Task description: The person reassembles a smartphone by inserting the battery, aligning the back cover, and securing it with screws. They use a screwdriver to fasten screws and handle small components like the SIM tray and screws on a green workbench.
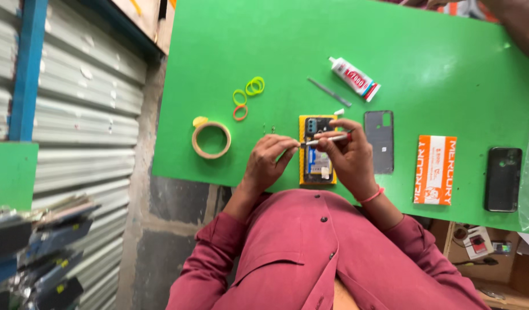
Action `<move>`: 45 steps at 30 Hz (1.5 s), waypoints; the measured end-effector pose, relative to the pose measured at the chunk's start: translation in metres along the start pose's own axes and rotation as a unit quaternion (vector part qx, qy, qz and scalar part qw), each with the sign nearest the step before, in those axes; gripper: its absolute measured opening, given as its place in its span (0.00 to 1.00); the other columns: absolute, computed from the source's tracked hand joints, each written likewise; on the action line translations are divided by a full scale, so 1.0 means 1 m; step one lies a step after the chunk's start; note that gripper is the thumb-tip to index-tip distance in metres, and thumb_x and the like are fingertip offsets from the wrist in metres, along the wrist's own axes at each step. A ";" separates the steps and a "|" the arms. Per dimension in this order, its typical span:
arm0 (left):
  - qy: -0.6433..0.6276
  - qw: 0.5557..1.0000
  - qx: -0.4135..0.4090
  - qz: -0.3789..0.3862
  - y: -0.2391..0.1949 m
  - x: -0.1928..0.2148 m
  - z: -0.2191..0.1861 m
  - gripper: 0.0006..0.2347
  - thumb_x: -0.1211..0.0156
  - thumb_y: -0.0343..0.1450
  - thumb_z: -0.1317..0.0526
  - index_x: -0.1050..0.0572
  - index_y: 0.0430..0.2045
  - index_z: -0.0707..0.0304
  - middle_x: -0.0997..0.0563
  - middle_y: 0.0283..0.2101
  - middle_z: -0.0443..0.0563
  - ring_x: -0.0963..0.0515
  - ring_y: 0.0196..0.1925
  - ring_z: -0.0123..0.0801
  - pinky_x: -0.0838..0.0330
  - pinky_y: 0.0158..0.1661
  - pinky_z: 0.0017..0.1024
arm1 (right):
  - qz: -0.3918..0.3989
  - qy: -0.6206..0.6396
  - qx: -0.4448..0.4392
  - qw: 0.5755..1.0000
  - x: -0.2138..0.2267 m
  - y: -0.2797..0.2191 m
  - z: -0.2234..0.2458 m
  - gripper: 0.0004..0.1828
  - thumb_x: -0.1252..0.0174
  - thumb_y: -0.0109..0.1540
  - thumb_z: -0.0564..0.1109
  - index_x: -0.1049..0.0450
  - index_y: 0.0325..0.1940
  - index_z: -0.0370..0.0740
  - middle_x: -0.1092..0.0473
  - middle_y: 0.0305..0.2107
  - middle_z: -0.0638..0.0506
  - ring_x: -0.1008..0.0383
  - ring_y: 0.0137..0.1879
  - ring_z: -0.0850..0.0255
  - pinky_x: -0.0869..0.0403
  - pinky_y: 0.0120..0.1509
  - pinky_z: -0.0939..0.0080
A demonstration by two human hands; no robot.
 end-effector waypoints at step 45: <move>0.122 0.984 -0.042 0.125 0.018 -0.080 0.037 0.11 0.40 0.72 0.68 0.18 0.45 0.50 0.31 0.69 0.47 0.43 0.77 0.47 0.66 0.76 0.58 | 0.073 -0.258 0.136 0.954 0.009 0.009 0.012 0.15 0.39 0.76 0.33 0.38 0.61 0.35 0.23 0.49 0.44 0.17 0.55 0.54 0.17 0.56 0.60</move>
Point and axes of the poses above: each hand's wrist, its own y-axis towards the middle knuckle, its own x-axis out of the back of the hand, z = x × y, the point moved 10 cm from there along y, towards the middle knuckle
